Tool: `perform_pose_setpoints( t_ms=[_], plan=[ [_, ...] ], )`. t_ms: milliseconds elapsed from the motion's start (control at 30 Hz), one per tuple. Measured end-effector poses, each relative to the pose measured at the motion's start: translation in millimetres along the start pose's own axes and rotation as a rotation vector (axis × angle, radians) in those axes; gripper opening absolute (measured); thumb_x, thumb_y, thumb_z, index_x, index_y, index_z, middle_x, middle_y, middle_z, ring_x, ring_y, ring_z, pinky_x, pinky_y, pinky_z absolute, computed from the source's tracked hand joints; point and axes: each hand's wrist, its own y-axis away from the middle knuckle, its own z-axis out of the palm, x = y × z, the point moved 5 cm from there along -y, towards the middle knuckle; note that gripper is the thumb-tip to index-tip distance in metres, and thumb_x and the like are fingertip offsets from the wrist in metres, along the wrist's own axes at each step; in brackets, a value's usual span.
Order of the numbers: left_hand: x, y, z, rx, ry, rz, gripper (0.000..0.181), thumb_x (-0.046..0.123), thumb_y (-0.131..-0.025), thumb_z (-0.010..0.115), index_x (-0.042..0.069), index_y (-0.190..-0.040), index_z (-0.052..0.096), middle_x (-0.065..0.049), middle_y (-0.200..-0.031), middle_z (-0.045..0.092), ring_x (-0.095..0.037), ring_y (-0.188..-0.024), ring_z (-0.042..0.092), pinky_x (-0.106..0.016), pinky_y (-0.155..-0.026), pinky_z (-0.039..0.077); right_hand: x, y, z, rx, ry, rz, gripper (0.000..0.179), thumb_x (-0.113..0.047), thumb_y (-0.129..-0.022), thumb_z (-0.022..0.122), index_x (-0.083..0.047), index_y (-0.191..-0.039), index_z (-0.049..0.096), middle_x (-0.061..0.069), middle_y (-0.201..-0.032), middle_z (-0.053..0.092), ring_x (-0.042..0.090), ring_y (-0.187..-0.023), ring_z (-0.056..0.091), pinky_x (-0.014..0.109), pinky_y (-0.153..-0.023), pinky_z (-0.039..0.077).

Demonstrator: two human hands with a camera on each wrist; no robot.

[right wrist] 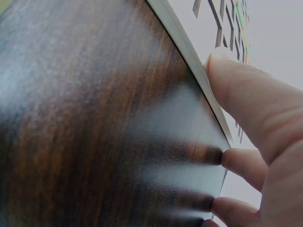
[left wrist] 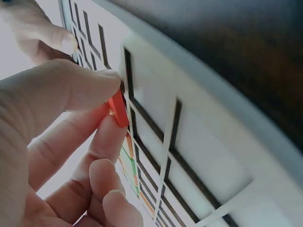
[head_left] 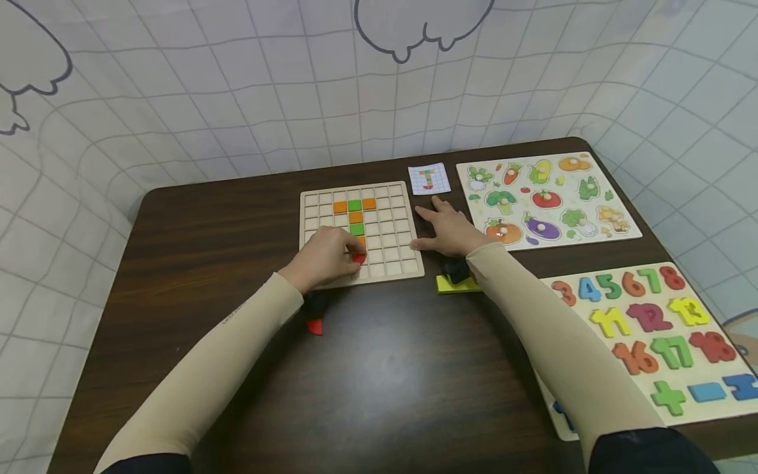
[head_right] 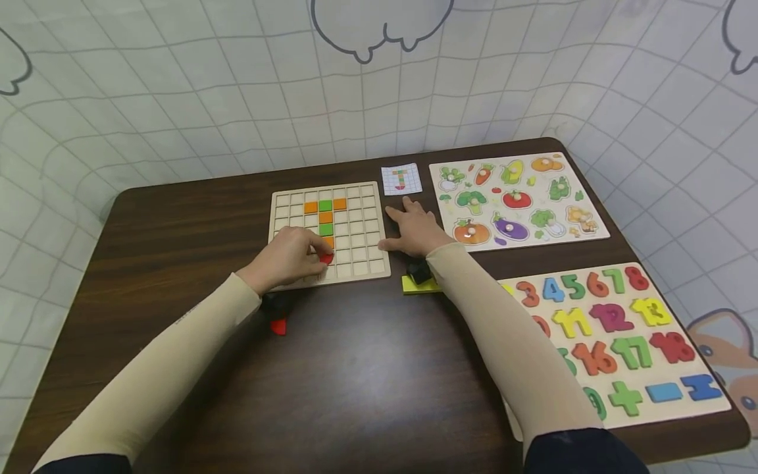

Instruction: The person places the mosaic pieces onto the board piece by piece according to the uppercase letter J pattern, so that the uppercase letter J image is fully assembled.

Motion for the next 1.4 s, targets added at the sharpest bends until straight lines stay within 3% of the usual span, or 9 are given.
perform_pose_setpoints(
  t_ms=[300,533,667,900,1167,1400],
  plan=[
    [-6.8,-3.5,0.5,-0.039,0.018,-0.017,0.021,0.010,-0.089,0.080,0.009,-0.110,0.082,-0.004,-0.105,0.081,-0.020,-0.102,0.069,-0.037,-0.090,0.057,-2,-0.7,3,-0.002,-0.001,0.004,0.087,-0.047,-0.100,0.066,-0.012,-0.167,0.021,0.027,-0.173,0.000,0.047,-0.162,0.003,0.066,-0.129,0.011],
    [-6.6,1.5,1.9,-0.023,0.019,-0.027,0.020,0.013,-0.088,0.081,0.010,-0.108,0.082,-0.002,-0.100,0.079,-0.020,-0.100,0.066,-0.038,-0.093,0.056,-2,-0.8,5,-0.004,-0.004,0.002,0.087,-0.047,-0.100,0.066,-0.012,-0.167,0.022,0.027,-0.173,0.001,0.047,-0.162,0.004,0.066,-0.129,0.012],
    [-1.9,7.1,-3.7,-0.009,0.015,0.002,0.016,0.013,-0.090,0.079,0.011,-0.105,0.083,-0.002,-0.098,0.080,-0.022,-0.100,0.067,-0.039,-0.093,0.055,-1,-0.7,4,0.003,-0.002,0.011,0.088,-0.047,-0.100,0.067,-0.012,-0.167,0.022,0.026,-0.174,0.001,0.047,-0.162,0.004,0.066,-0.128,0.012],
    [0.3,34.2,-13.9,-0.022,0.042,0.066,0.018,0.017,-0.088,0.083,0.011,-0.105,0.083,0.000,-0.099,0.081,-0.020,-0.096,0.068,-0.038,-0.090,0.054,0,-1.4,1,0.004,0.003,0.017,0.088,-0.048,-0.100,0.066,-0.012,-0.167,0.022,0.027,-0.173,0.001,0.047,-0.162,0.004,0.066,-0.128,0.012],
    [-5.7,73.7,-5.3,-0.073,0.045,0.122,0.026,0.025,-0.080,0.092,0.015,-0.102,0.083,0.003,-0.100,0.080,-0.015,-0.091,0.069,-0.035,-0.084,0.057,-1,-0.5,0,-0.002,0.007,0.022,0.088,-0.047,-0.100,0.067,-0.011,-0.167,0.022,0.027,-0.173,0.001,0.047,-0.161,0.004,0.066,-0.128,0.012],
    [-19.2,103.5,3.2,-0.121,0.018,0.060,0.034,0.034,-0.075,0.094,0.018,-0.103,0.082,0.008,-0.098,0.076,-0.008,-0.090,0.065,-0.033,-0.084,0.057,-1,-0.4,-1,-0.007,0.009,0.010,0.089,-0.046,-0.100,0.066,-0.010,-0.167,0.021,0.028,-0.173,0.000,0.048,-0.161,0.003,0.067,-0.128,0.012]
  ],
)
